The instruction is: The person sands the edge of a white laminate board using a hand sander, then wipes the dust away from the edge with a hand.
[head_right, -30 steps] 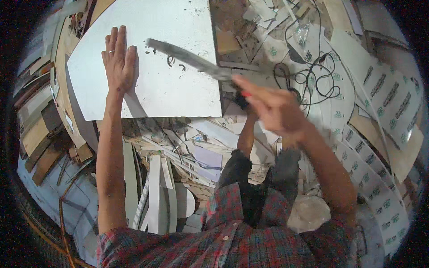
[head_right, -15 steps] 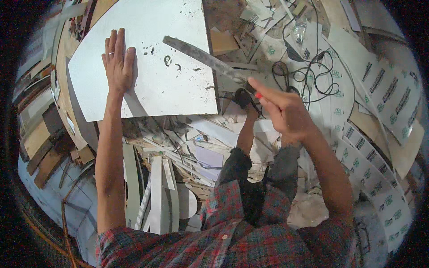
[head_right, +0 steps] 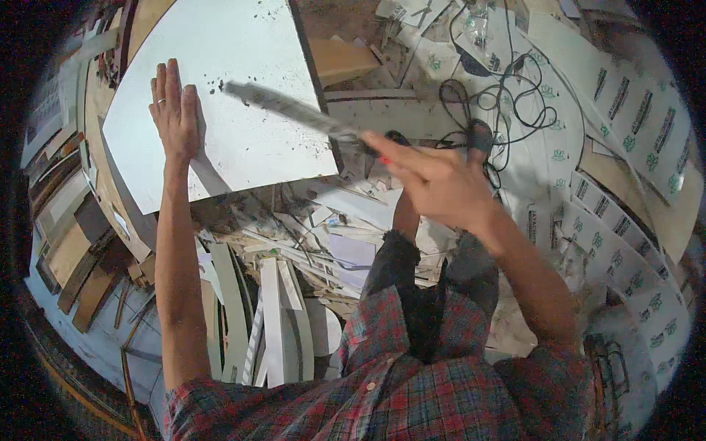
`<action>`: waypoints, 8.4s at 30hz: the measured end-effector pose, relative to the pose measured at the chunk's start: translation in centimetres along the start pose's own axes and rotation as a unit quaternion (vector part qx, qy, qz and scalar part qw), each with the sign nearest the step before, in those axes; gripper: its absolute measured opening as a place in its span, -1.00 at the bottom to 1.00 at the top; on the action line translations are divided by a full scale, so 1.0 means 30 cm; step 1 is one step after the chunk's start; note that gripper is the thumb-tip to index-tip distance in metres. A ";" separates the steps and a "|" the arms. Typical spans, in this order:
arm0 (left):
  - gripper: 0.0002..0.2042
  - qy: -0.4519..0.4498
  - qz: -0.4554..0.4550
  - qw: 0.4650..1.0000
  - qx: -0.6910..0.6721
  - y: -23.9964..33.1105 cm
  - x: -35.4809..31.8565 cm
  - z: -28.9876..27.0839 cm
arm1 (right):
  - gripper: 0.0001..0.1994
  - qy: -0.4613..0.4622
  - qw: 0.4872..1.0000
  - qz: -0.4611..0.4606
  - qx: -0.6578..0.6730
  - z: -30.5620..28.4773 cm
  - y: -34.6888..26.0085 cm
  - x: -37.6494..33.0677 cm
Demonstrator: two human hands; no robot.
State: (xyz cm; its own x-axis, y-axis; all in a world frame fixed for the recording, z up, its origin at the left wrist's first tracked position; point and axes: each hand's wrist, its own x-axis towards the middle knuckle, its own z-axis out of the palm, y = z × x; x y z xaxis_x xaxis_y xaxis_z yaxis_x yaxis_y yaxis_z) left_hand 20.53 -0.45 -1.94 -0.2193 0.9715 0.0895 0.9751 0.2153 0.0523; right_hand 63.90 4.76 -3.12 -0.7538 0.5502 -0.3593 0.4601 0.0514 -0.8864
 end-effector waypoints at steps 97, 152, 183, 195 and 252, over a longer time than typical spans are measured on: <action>-0.63 -0.197 0.182 0.819 -0.508 0.991 -0.723 -0.194 | -0.35 0.198 0.948 0.076 0.236 -0.270 0.047 -0.264; -0.09 -0.082 0.049 0.995 0.009 0.593 0.263 -0.006 | -0.39 0.146 0.908 0.243 0.308 -0.127 0.567 -0.838; -0.80 0.109 -0.203 0.973 -0.005 0.737 0.440 0.009 | -0.41 0.187 0.932 0.184 0.251 -0.561 0.804 -0.867; -0.81 -0.123 -0.284 0.934 -0.176 0.969 -0.498 -0.122 | -0.33 0.157 0.939 0.143 0.271 -0.743 0.486 -0.677; -0.32 0.353 -0.508 0.738 -0.268 0.369 -0.161 -0.691 | -0.74 0.069 0.831 -0.065 0.548 -0.474 -0.457 0.423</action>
State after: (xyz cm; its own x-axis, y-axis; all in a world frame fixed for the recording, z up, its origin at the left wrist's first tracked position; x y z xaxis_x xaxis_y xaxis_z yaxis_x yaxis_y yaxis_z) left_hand 31.71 -4.80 18.82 -0.9756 0.0010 0.2196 0.1849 0.5433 0.8189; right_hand 54.69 22.89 8.62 -0.6685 0.6931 -0.2697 -0.3809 -0.6305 -0.6763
